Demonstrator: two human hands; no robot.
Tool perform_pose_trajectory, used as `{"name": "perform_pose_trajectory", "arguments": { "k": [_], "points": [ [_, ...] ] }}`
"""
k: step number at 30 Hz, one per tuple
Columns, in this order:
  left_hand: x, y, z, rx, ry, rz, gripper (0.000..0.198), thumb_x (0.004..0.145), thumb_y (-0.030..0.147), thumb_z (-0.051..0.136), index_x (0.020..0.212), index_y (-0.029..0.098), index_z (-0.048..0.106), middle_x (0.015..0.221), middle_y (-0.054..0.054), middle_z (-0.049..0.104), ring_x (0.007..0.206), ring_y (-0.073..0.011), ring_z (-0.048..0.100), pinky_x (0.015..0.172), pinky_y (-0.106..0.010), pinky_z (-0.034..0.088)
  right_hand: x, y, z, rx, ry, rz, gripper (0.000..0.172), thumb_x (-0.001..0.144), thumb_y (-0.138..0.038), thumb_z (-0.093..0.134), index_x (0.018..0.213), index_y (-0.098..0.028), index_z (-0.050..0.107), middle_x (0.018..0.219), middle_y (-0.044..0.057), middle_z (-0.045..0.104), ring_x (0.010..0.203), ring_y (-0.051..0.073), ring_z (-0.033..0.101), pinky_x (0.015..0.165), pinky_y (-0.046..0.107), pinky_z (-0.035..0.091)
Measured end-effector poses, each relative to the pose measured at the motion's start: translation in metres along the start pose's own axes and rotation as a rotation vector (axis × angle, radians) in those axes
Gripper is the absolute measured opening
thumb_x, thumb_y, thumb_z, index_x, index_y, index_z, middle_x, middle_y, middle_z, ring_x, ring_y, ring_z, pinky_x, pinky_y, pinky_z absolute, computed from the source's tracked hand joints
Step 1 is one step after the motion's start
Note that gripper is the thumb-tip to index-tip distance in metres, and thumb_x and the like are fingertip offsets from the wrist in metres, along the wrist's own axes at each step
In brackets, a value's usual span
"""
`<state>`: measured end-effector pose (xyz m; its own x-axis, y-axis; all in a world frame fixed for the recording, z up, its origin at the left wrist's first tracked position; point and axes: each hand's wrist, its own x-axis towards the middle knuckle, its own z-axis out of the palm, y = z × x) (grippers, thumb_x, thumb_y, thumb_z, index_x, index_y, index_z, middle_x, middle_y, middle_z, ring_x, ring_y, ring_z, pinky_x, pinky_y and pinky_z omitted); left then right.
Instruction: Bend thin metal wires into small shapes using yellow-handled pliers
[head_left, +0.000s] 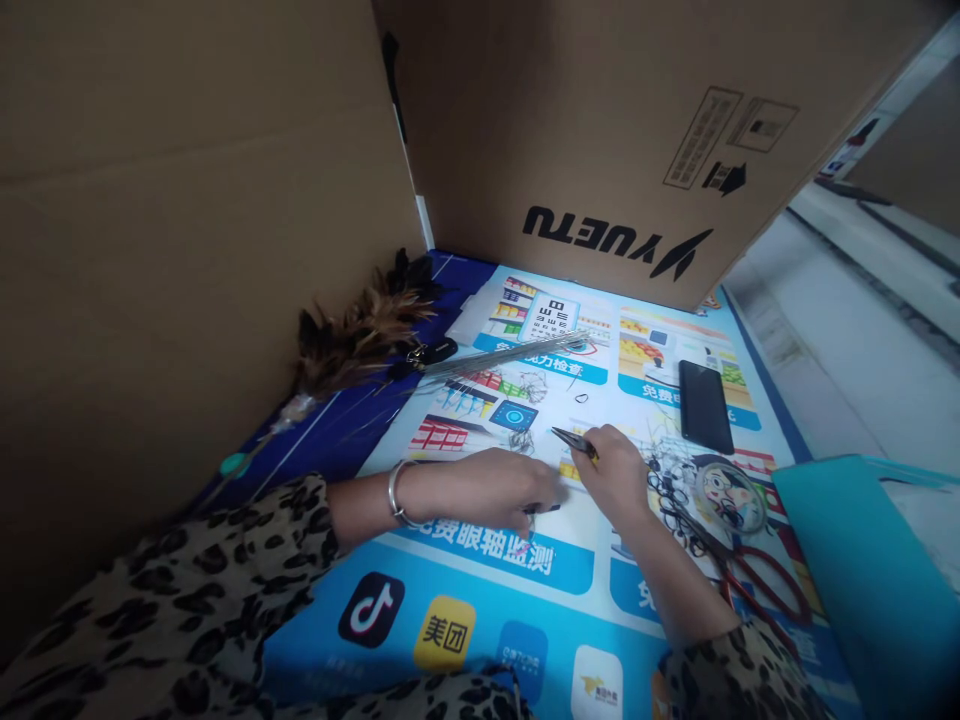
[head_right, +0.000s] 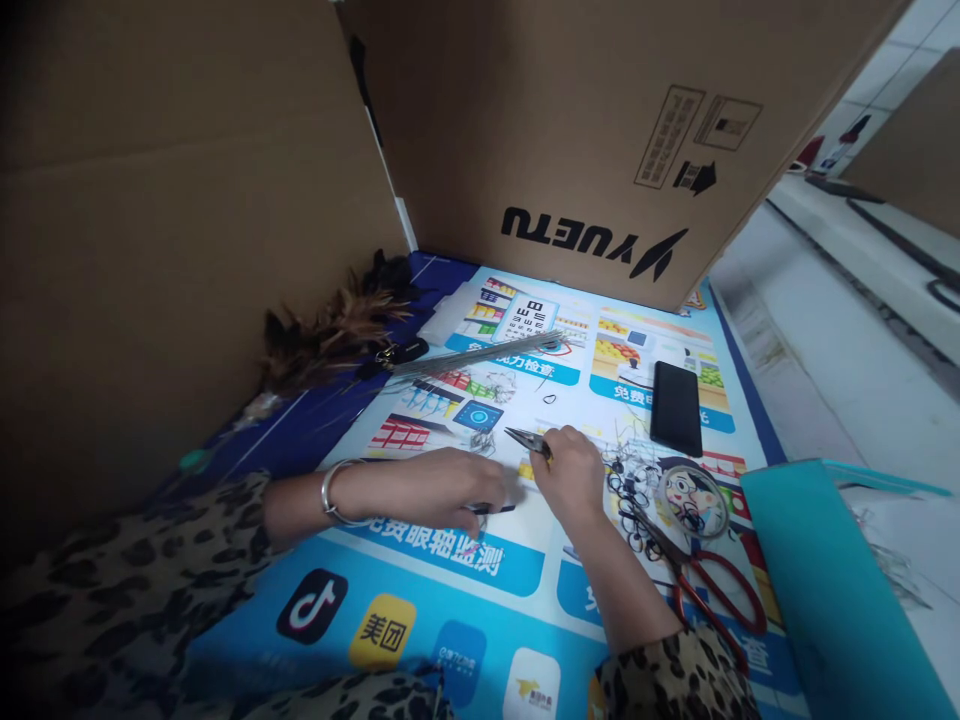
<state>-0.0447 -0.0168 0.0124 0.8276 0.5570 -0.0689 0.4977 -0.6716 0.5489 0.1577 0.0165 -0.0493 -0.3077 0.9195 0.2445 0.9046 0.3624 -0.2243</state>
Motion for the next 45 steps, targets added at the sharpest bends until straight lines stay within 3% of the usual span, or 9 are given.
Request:
{"name": "perform_pose_trajectory", "arguments": {
  "k": [6,13,22,31,40,45],
  "points": [
    [0.002,-0.006,0.007,0.027,-0.006,0.052,0.015,0.071,0.027,0.066,0.071,0.018,0.053,0.080,0.002,0.058,0.072,-0.0130,0.053,0.052,-0.023,0.030,0.000,0.000,0.000,0.012,-0.005,-0.014,0.013,0.078,-0.029,0.049,0.071,-0.019,0.052,0.073,0.001,0.050,0.073,0.014,0.047,0.063,0.023,0.029],
    [-0.002,-0.011,0.000,0.061,-0.029,0.075,0.011,0.074,0.027,0.064,0.077,0.019,0.057,0.084,0.000,0.060,0.072,-0.0132,0.053,0.052,-0.023,0.029,0.001,0.001,0.000,0.016,-0.013,-0.022,0.013,0.078,-0.030,0.049,0.072,-0.019,0.053,0.073,0.002,0.050,0.073,0.014,0.047,0.062,0.023,0.029],
    [0.000,-0.013,0.007,0.157,-0.014,0.102,0.008,0.078,0.019,0.056,0.070,0.017,0.057,0.078,-0.001,0.062,0.066,-0.0124,0.053,0.051,-0.024,0.028,0.001,0.001,0.000,0.022,-0.021,-0.037,0.012,0.078,-0.030,0.049,0.073,-0.019,0.054,0.073,0.002,0.050,0.074,0.015,0.047,0.064,0.024,0.029],
    [-0.001,-0.006,-0.007,-0.019,-0.032,0.015,0.008,0.080,0.020,0.049,0.077,0.021,0.057,0.077,0.002,0.062,0.062,-0.0113,0.052,0.051,-0.022,0.028,0.001,0.000,-0.002,0.022,-0.030,-0.037,0.012,0.077,-0.028,0.048,0.072,-0.019,0.055,0.073,0.002,0.050,0.073,0.015,0.046,0.063,0.024,0.029],
    [0.004,-0.010,-0.003,-0.172,-0.021,0.119,0.007,0.076,0.014,0.048,0.070,0.017,0.050,0.076,0.000,0.056,0.067,-0.0102,0.049,0.061,-0.019,0.035,0.000,0.001,-0.002,0.043,-0.031,-0.027,0.012,0.077,-0.029,0.049,0.073,-0.019,0.054,0.073,0.002,0.050,0.072,0.014,0.046,0.063,0.024,0.029],
    [0.006,-0.020,0.006,-0.317,-0.023,0.057,0.002,0.073,0.014,0.050,0.072,0.016,0.051,0.069,0.003,0.053,0.059,-0.0068,0.044,0.055,-0.016,0.033,-0.001,0.001,-0.002,0.055,-0.019,-0.036,0.012,0.078,-0.028,0.048,0.073,-0.019,0.054,0.074,0.001,0.050,0.072,0.014,0.046,0.063,0.023,0.029]
  ]
}}
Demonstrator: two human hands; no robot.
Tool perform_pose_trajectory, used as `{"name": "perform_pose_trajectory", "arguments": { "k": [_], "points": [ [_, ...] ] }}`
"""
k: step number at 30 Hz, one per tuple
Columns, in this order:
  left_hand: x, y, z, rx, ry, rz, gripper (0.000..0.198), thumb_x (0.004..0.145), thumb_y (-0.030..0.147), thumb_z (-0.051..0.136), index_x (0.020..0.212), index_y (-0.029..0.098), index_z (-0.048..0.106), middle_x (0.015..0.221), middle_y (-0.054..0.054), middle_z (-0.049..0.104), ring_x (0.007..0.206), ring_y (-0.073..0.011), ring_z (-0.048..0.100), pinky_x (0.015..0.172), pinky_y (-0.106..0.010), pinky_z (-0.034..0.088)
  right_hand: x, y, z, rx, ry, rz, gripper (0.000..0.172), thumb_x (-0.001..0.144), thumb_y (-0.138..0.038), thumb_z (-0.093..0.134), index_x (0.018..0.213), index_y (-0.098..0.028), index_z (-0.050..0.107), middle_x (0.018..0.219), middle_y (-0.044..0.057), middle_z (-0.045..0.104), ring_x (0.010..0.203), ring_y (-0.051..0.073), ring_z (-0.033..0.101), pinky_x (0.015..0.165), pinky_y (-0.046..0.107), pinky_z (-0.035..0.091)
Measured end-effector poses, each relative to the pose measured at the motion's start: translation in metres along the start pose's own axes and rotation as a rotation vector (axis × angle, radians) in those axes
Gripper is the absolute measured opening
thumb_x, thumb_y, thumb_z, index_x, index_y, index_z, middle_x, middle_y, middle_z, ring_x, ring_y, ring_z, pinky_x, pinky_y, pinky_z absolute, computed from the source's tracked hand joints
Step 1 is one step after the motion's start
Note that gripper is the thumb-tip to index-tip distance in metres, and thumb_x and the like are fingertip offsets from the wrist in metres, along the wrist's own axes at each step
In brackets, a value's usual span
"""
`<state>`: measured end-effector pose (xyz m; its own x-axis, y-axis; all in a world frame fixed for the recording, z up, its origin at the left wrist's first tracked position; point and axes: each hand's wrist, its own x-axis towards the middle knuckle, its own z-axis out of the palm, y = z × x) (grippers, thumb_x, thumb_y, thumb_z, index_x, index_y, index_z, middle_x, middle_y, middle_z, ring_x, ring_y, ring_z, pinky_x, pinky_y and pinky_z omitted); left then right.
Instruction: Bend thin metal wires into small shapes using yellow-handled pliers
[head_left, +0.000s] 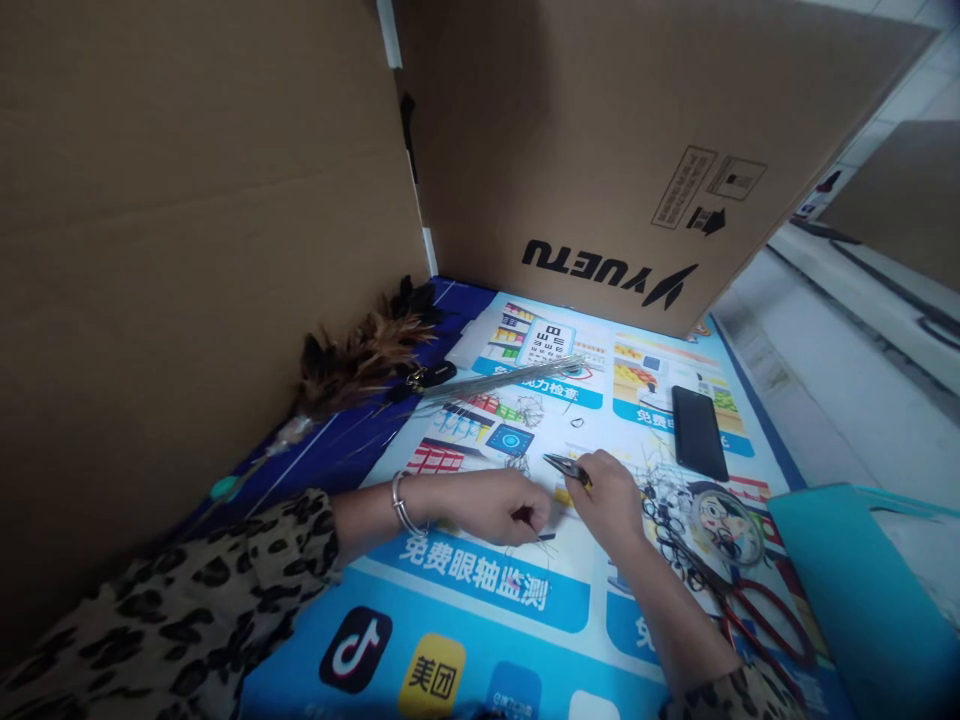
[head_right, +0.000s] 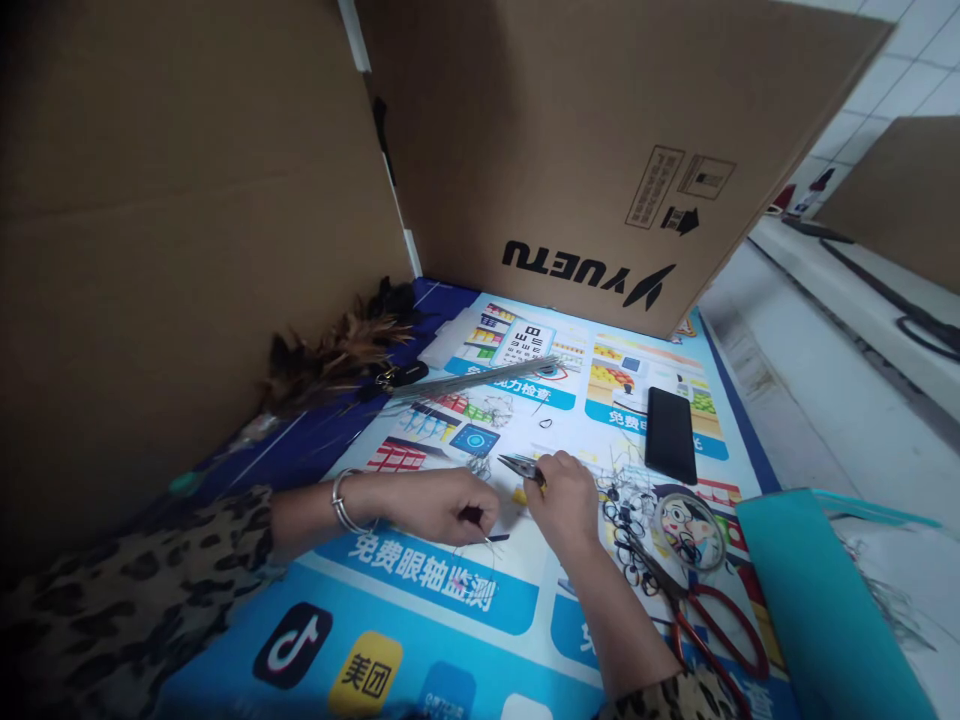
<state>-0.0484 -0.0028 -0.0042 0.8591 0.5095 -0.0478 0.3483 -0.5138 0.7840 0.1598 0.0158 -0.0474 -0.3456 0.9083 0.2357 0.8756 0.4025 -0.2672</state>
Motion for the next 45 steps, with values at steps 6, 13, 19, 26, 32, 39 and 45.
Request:
{"name": "perform_pose_trajectory", "arguments": {
  "k": [6,13,19,26,32,39,45],
  "points": [
    [0.001,-0.003,0.005,-0.011,0.070,0.001,0.009,0.067,0.009,0.053,0.073,0.016,0.052,0.067,0.004,0.052,0.059,-0.0065,0.044,0.055,-0.015,0.033,0.000,-0.001,-0.002,-0.008,-0.004,0.001,0.011,0.077,-0.027,0.048,0.072,-0.019,0.054,0.074,0.001,0.050,0.072,0.014,0.046,0.064,0.023,0.029],
    [0.000,-0.003,0.005,-0.124,0.071,-0.003,0.011,0.069,0.012,0.056,0.080,0.015,0.056,0.075,0.002,0.058,0.064,-0.0072,0.048,0.057,-0.015,0.036,0.001,-0.002,-0.003,-0.007,-0.027,0.009,0.009,0.076,-0.026,0.049,0.075,-0.019,0.055,0.076,0.002,0.051,0.076,0.015,0.047,0.067,0.024,0.031],
    [0.000,0.000,0.005,-0.200,0.054,-0.056,0.013,0.068,0.010,0.056,0.080,0.015,0.056,0.075,0.002,0.058,0.064,-0.0068,0.048,0.056,-0.014,0.036,0.000,0.000,-0.002,-0.008,-0.032,0.013,0.008,0.076,-0.026,0.050,0.074,-0.019,0.054,0.076,0.002,0.051,0.075,0.015,0.047,0.066,0.024,0.030],
    [0.000,0.004,0.001,-0.359,-0.016,-0.147,0.006,0.075,0.018,0.054,0.079,0.014,0.054,0.066,0.003,0.051,0.056,-0.0052,0.041,0.048,-0.014,0.032,0.000,-0.001,-0.002,-0.013,-0.028,0.012,0.007,0.075,-0.025,0.051,0.073,-0.019,0.054,0.075,0.001,0.050,0.075,0.014,0.047,0.066,0.024,0.030],
    [0.001,-0.002,0.006,-0.391,-0.015,-0.157,0.008,0.077,0.019,0.052,0.084,0.015,0.053,0.069,0.003,0.051,0.056,-0.0058,0.042,0.049,-0.015,0.033,-0.001,0.000,0.000,-0.027,-0.019,0.006,0.007,0.075,-0.026,0.052,0.074,-0.020,0.054,0.077,0.001,0.051,0.075,0.014,0.046,0.066,0.024,0.030],
    [0.003,-0.007,0.011,-0.180,0.114,-0.119,0.004,0.072,0.017,0.053,0.073,0.014,0.051,0.066,0.003,0.050,0.057,-0.0057,0.040,0.052,-0.015,0.031,0.000,0.000,0.001,-0.034,-0.027,0.004,0.009,0.076,-0.028,0.051,0.074,-0.020,0.054,0.076,0.002,0.051,0.075,0.015,0.047,0.065,0.024,0.029],
    [0.004,-0.008,0.012,-0.208,0.108,-0.130,0.007,0.074,0.021,0.054,0.074,0.014,0.053,0.069,0.002,0.053,0.060,-0.0062,0.043,0.052,-0.015,0.032,0.000,-0.001,0.001,-0.044,-0.029,0.005,0.010,0.076,-0.028,0.052,0.073,-0.019,0.053,0.076,0.002,0.051,0.075,0.015,0.047,0.064,0.025,0.028]
  ]
}}
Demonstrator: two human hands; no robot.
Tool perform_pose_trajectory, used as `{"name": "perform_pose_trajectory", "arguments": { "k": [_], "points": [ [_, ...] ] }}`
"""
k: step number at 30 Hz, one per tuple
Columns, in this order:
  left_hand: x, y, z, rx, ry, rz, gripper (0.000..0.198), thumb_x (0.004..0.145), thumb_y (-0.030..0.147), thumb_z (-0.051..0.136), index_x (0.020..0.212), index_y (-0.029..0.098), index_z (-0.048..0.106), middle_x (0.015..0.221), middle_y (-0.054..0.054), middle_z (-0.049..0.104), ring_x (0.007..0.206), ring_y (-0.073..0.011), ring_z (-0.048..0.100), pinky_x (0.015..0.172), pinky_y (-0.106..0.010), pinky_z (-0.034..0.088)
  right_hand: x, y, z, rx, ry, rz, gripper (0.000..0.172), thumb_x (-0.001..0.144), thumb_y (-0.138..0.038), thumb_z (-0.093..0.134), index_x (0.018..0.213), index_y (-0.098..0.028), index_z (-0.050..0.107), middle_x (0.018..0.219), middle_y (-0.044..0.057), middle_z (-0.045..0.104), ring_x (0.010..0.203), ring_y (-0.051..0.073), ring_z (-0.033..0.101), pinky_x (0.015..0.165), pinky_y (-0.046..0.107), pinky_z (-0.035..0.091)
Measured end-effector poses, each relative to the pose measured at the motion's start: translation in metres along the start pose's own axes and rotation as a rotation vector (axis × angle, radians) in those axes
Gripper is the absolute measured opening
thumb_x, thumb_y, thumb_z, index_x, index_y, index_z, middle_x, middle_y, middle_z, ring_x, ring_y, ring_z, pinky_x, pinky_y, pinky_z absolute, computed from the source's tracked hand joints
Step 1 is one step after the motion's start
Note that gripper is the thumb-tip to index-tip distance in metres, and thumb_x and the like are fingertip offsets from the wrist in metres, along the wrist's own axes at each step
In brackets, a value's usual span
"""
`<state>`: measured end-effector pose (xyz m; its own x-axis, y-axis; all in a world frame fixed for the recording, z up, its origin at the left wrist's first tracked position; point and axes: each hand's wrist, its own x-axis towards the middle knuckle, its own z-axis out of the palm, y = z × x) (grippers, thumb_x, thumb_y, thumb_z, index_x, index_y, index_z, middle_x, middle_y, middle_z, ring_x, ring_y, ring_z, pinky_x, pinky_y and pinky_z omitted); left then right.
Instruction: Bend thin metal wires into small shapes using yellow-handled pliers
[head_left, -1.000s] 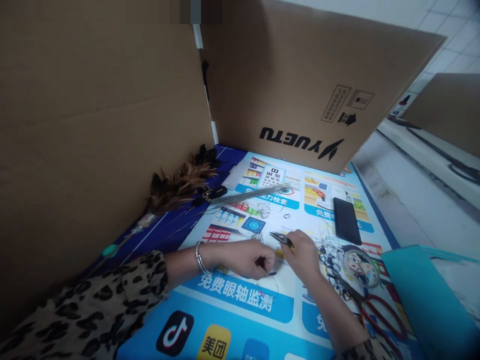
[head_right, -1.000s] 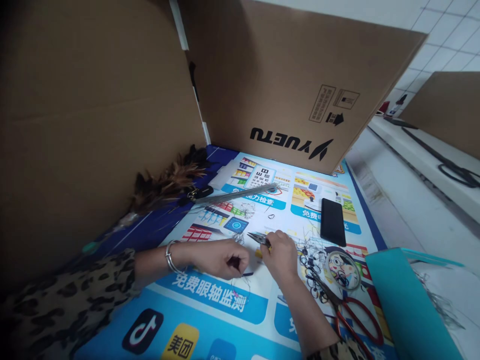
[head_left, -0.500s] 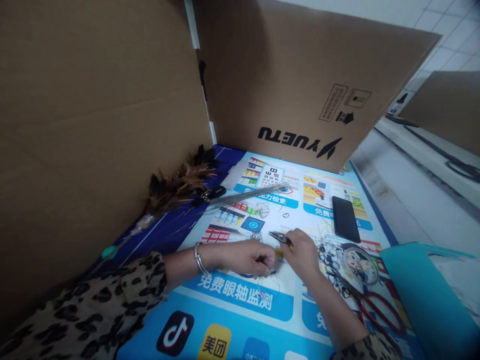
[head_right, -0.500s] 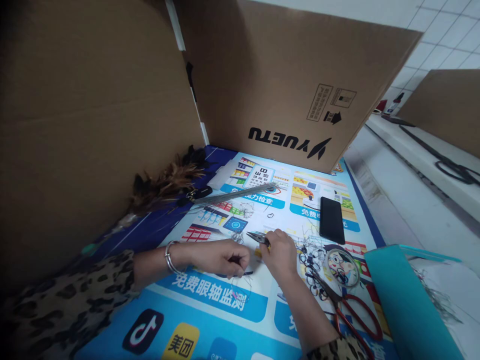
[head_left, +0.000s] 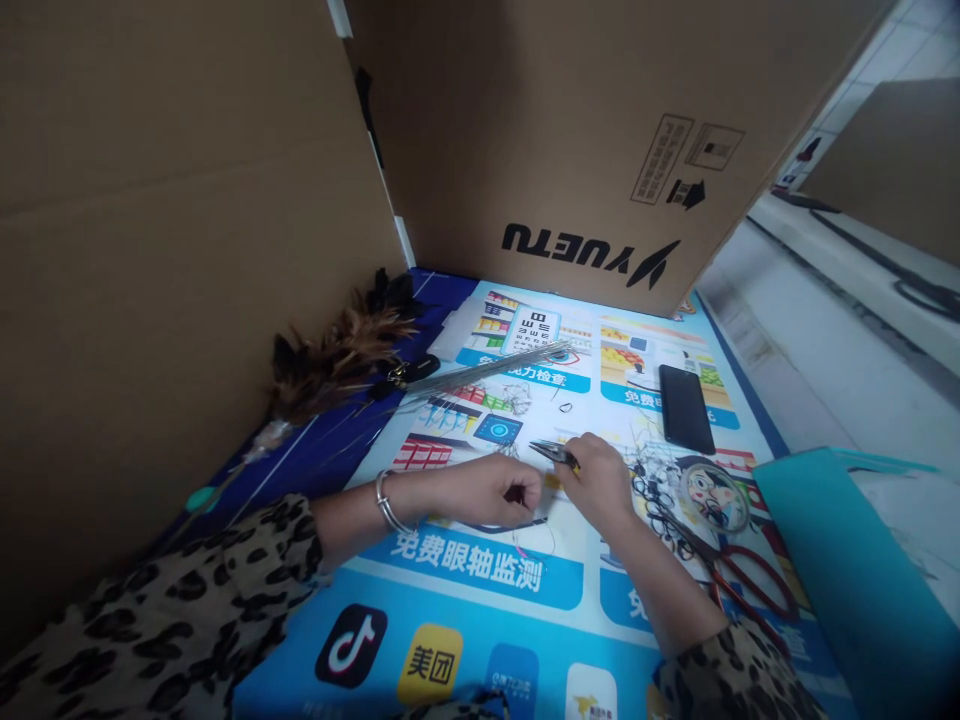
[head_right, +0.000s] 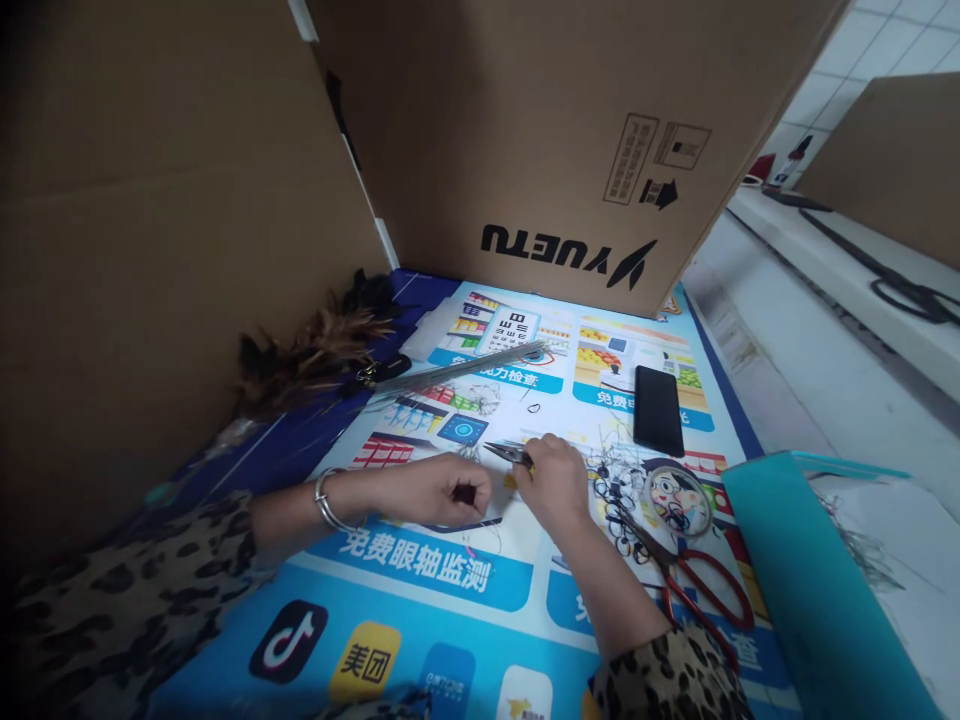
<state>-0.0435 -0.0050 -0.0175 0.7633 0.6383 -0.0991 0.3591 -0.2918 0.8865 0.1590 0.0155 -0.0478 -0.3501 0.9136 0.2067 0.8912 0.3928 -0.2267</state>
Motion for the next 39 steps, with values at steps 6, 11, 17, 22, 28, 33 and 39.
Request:
{"name": "perform_pose_trajectory", "arguments": {
  "k": [6,11,17,22,28,33,39],
  "points": [
    [0.001,0.001,-0.002,-0.133,-0.028,-0.024,0.017,0.078,0.029,0.054,0.073,0.013,0.052,0.067,0.002,0.051,0.058,-0.0056,0.041,0.051,-0.015,0.033,0.000,-0.001,-0.001,0.029,0.015,-0.002,0.008,0.075,-0.027,0.053,0.072,-0.019,0.053,0.076,0.002,0.051,0.074,0.015,0.047,0.063,0.025,0.029],
    [0.001,0.001,-0.004,-0.279,-0.066,-0.076,0.015,0.077,0.026,0.054,0.071,0.014,0.049,0.059,0.004,0.048,0.053,-0.0057,0.042,0.048,-0.016,0.033,0.000,0.001,-0.001,0.268,0.052,-0.023,0.007,0.076,-0.025,0.054,0.074,-0.019,0.054,0.074,0.002,0.051,0.072,0.015,0.048,0.063,0.025,0.033],
    [0.006,-0.006,-0.008,-0.404,0.039,-0.114,0.016,0.077,0.029,0.055,0.073,0.014,0.050,0.065,0.001,0.054,0.050,-0.0056,0.046,0.046,-0.017,0.035,0.000,0.000,-0.009,0.699,-0.047,-0.200,0.015,0.082,-0.032,0.053,0.077,-0.019,0.057,0.070,0.000,0.049,0.067,0.012,0.049,0.060,0.024,0.036],
    [0.008,-0.015,-0.005,-0.454,0.131,-0.133,0.016,0.077,0.031,0.054,0.077,0.015,0.050,0.067,0.001,0.057,0.050,-0.0057,0.047,0.046,-0.017,0.036,0.000,-0.001,-0.012,0.760,-0.108,-0.269,0.009,0.078,-0.027,0.057,0.076,-0.019,0.059,0.068,0.000,0.049,0.066,0.012,0.048,0.060,0.025,0.035],
    [0.009,-0.013,-0.005,-0.457,0.193,-0.145,0.023,0.076,0.037,0.056,0.077,0.014,0.051,0.063,0.002,0.057,0.049,-0.0062,0.048,0.046,-0.017,0.037,-0.001,-0.002,-0.012,0.803,-0.130,-0.269,0.002,0.075,-0.019,0.060,0.073,-0.018,0.060,0.067,-0.001,0.049,0.065,0.011,0.048,0.059,0.024,0.035],
    [0.010,-0.016,-0.004,-0.553,0.204,-0.142,0.023,0.076,0.034,0.058,0.086,0.015,0.050,0.066,0.001,0.059,0.047,-0.0061,0.050,0.044,-0.017,0.035,0.000,0.000,-0.006,0.796,-0.071,-0.184,0.006,0.077,-0.022,0.059,0.072,-0.018,0.060,0.067,-0.001,0.047,0.063,0.011,0.046,0.057,0.024,0.033],
    [0.011,-0.015,-0.002,-0.645,0.190,-0.135,0.028,0.075,0.033,0.060,0.093,0.015,0.046,0.063,0.000,0.061,0.047,-0.0082,0.054,0.042,-0.017,0.034,-0.001,-0.001,-0.006,0.787,-0.012,-0.141,0.013,0.080,-0.027,0.056,0.070,-0.019,0.058,0.066,-0.001,0.045,0.060,0.010,0.044,0.056,0.024,0.033]
  ]
}}
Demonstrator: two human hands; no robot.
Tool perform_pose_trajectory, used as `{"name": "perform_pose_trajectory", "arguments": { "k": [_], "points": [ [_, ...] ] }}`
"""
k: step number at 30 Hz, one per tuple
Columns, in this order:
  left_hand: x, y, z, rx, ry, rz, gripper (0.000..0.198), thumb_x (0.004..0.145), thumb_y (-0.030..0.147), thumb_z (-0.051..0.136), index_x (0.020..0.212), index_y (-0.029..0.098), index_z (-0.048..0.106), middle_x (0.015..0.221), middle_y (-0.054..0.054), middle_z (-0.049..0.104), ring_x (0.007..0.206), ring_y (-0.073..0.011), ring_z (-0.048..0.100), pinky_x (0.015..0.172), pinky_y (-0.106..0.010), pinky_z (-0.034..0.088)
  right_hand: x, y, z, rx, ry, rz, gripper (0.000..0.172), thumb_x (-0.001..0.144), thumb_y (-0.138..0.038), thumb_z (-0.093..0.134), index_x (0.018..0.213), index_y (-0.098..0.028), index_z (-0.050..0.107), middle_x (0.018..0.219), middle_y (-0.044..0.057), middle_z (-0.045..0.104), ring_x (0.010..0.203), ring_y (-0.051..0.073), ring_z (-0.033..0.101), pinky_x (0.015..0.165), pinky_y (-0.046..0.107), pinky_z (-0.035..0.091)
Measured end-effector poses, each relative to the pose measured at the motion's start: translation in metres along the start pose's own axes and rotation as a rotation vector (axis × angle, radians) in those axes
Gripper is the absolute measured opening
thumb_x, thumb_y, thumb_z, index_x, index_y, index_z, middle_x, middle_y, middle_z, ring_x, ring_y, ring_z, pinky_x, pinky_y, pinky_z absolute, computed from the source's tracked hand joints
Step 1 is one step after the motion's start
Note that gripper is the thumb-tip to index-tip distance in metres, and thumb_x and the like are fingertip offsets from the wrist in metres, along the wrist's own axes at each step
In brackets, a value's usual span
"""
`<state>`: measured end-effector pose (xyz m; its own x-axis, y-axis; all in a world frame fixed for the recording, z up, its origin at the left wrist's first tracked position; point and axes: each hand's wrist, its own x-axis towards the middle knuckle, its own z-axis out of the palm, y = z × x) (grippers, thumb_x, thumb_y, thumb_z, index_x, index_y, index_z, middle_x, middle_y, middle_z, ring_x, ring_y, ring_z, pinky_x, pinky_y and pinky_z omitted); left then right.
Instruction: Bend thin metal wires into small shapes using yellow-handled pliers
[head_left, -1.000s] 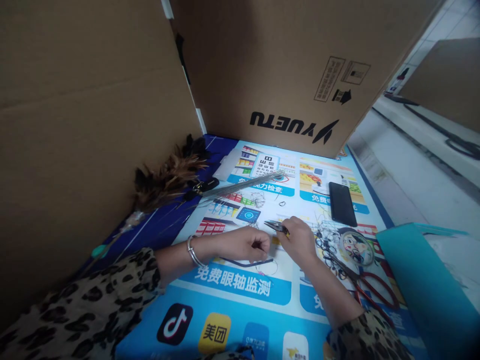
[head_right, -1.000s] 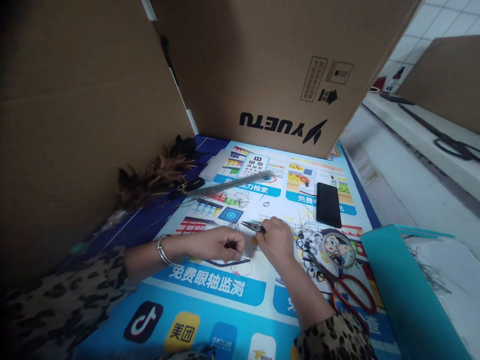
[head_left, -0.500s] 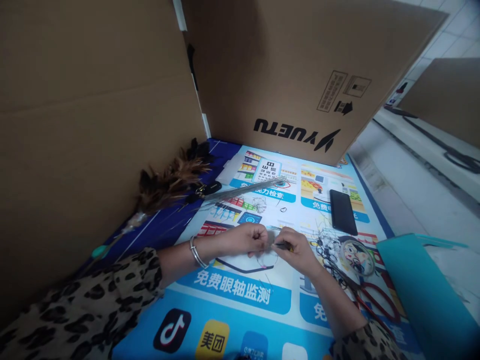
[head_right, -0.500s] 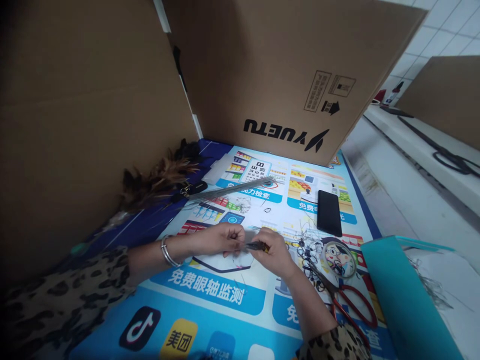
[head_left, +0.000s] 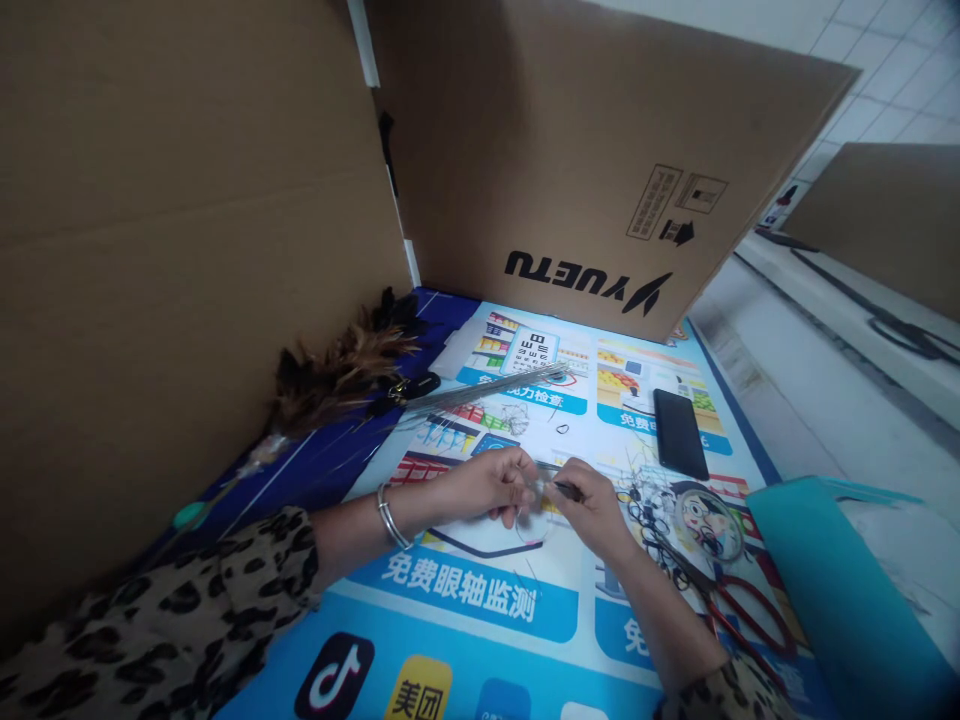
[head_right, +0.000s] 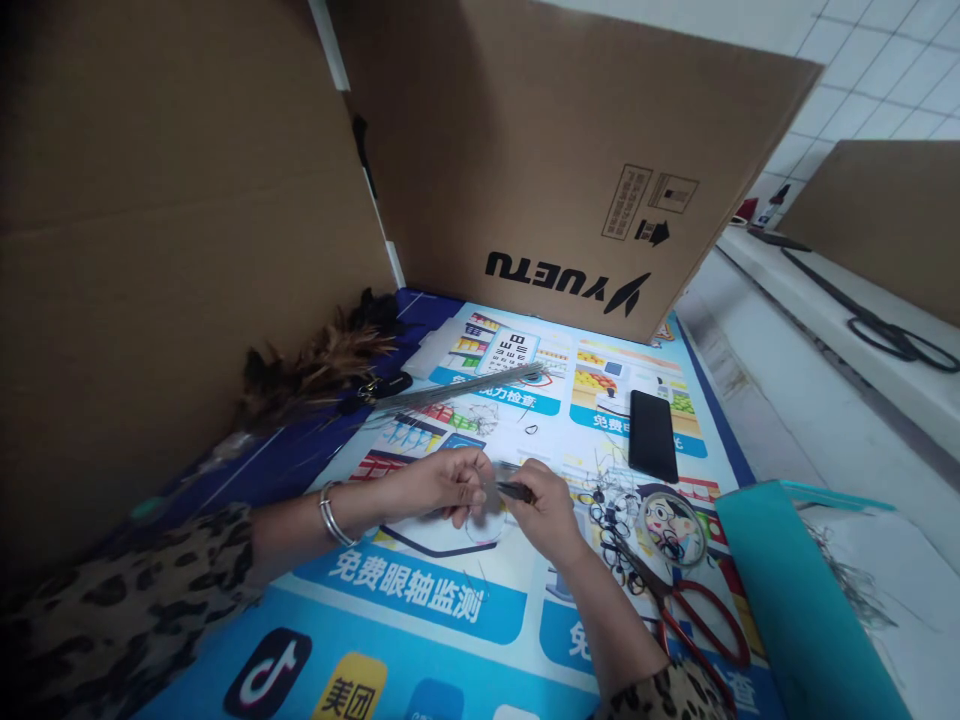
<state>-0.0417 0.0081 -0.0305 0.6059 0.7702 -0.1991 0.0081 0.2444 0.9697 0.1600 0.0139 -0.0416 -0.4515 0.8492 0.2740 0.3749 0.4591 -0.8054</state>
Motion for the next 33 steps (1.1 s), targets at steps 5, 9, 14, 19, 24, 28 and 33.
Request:
{"name": "perform_pose_trajectory", "arguments": {
  "k": [5,9,14,19,24,28,33],
  "points": [
    [-0.003,0.006,0.005,-0.004,0.016,-0.019,0.026,0.077,0.037,0.056,0.086,0.013,0.049,0.066,-0.003,0.063,0.050,-0.0094,0.057,0.042,-0.017,0.033,0.000,-0.006,-0.001,-0.005,-0.012,0.004,0.018,0.081,-0.030,0.055,0.066,-0.018,0.057,0.065,-0.001,0.044,0.061,0.011,0.043,0.056,0.024,0.033],
    [-0.002,0.009,0.005,0.024,0.113,0.008,0.023,0.077,0.035,0.057,0.081,0.012,0.054,0.060,0.001,0.058,0.047,-0.0066,0.050,0.045,-0.017,0.033,0.000,-0.009,0.000,0.010,-0.038,-0.005,0.017,0.080,-0.029,0.056,0.066,-0.018,0.056,0.064,-0.001,0.045,0.061,0.011,0.044,0.056,0.024,0.033],
    [-0.002,0.011,0.004,0.179,0.250,0.170,0.016,0.073,0.027,0.060,0.072,0.012,0.059,0.064,0.002,0.053,0.056,-0.0061,0.046,0.051,-0.017,0.034,0.001,-0.011,0.004,0.013,-0.094,-0.044,0.012,0.078,-0.024,0.057,0.067,-0.019,0.057,0.064,-0.001,0.048,0.062,0.011,0.046,0.056,0.024,0.034],
    [-0.005,0.013,0.002,0.197,0.239,0.157,0.018,0.079,0.031,0.053,0.076,0.014,0.056,0.057,0.003,0.052,0.051,-0.0066,0.045,0.048,-0.018,0.033,-0.002,-0.005,0.004,-0.036,-0.043,-0.086,0.008,0.079,-0.023,0.054,0.072,-0.019,0.056,0.066,0.000,0.047,0.063,0.012,0.047,0.056,0.024,0.035],
    [-0.004,0.014,-0.008,0.054,0.207,0.074,0.025,0.079,0.038,0.053,0.076,0.013,0.054,0.052,0.003,0.051,0.043,-0.0054,0.041,0.043,-0.017,0.028,-0.003,0.002,-0.005,-0.518,0.213,-0.173,0.009,0.079,-0.021,0.051,0.076,-0.018,0.058,0.071,0.004,0.049,0.073,0.017,0.045,0.067,0.031,0.034],
    [-0.003,0.016,-0.013,-0.017,0.132,0.046,0.029,0.080,0.040,0.051,0.076,0.011,0.055,0.052,0.000,0.055,0.042,-0.0050,0.043,0.041,-0.017,0.026,-0.001,-0.005,-0.011,-0.899,0.241,-0.233,0.014,0.080,-0.027,0.052,0.073,-0.018,0.061,0.068,0.005,0.049,0.073,0.019,0.041,0.068,0.034,0.029],
    [-0.002,0.016,-0.013,-0.038,0.126,0.027,0.031,0.080,0.042,0.052,0.075,0.012,0.052,0.063,-0.003,0.063,0.043,-0.0053,0.050,0.037,-0.016,0.023,-0.002,-0.013,-0.014,-1.088,0.246,-0.301,0.016,0.081,-0.031,0.052,0.077,-0.019,0.062,0.067,0.005,0.048,0.072,0.019,0.039,0.067,0.035,0.026]
  ]
}}
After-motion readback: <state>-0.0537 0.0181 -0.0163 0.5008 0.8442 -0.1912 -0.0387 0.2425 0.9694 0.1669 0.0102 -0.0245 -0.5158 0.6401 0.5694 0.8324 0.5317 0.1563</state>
